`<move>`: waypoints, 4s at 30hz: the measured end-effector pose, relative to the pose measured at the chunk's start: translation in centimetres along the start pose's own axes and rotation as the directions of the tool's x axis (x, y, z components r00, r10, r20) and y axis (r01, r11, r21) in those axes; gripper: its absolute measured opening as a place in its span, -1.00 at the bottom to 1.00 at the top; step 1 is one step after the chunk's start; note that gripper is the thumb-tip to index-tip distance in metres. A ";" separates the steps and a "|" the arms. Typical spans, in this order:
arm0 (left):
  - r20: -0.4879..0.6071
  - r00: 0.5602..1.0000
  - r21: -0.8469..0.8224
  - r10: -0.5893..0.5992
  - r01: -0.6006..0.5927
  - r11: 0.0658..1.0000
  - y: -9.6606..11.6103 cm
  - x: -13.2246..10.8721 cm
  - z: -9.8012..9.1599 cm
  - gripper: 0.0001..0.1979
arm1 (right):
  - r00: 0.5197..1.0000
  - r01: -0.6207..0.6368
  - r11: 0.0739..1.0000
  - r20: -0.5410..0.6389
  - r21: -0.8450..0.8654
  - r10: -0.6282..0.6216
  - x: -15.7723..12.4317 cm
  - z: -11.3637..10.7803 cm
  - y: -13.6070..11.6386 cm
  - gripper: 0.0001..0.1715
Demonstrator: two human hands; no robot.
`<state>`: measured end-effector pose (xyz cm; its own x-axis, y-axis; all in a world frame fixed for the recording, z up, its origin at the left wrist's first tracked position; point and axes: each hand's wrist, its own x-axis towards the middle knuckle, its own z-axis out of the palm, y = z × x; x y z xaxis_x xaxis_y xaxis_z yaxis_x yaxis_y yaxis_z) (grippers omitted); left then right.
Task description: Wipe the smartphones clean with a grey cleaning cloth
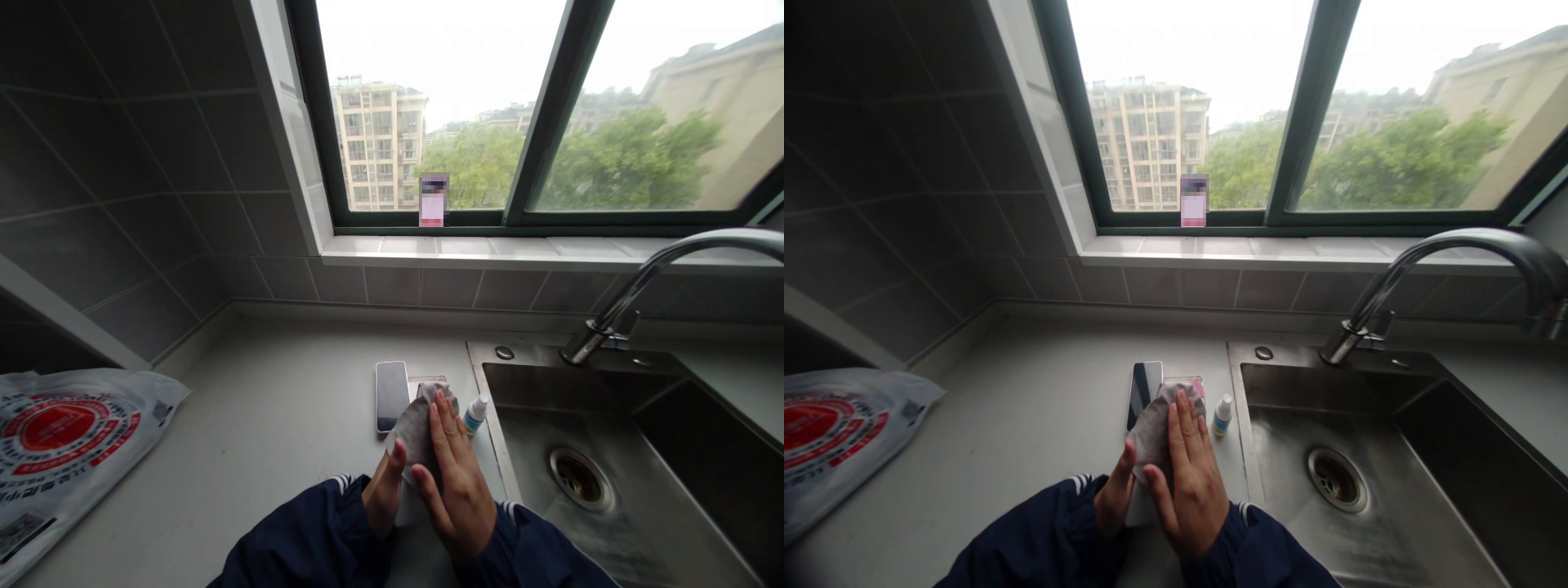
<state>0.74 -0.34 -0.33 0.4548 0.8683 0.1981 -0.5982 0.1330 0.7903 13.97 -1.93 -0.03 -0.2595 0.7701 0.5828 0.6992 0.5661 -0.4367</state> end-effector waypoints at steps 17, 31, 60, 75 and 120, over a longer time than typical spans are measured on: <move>-0.014 0.997 0.225 -0.075 0.076 0.971 0.5 -0.9 0.4 -0.38 | 0.998 0.032 0.999 -0.063 -0.001 -0.032 0.3 -0.4 0.1 -0.20; -0.090 0.994 0.207 -0.058 0.076 0.975 -0.3 -0.9 -0.4 -0.43 | 0.999 0.027 1.000 -0.018 -0.006 -0.028 0.0 -0.1 0.0 -0.20; -0.126 0.991 0.195 -0.046 0.071 0.978 -1.0 -1.3 -1.2 -0.45 | 0.999 0.042 0.999 -0.012 0.012 -0.042 -0.1 0.0 0.0 -0.20; -0.111 0.993 0.101 -0.052 0.063 0.993 -1.5 -1.0 -1.5 -0.41 | 0.999 0.046 0.999 0.018 0.004 -0.047 -0.1 0.3 0.1 -0.20; -0.222 0.970 -0.053 -0.096 0.086 0.995 -2.2 -1.3 -1.9 -0.49 | 0.994 0.061 0.998 0.089 0.003 -0.061 -0.3 0.5 0.0 -0.20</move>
<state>0.22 -0.83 -3.40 0.3526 0.9357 -0.0121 -0.5911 0.2327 0.7723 13.74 -2.01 -0.59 -0.3594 0.7573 0.5452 0.6804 0.6125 -0.4023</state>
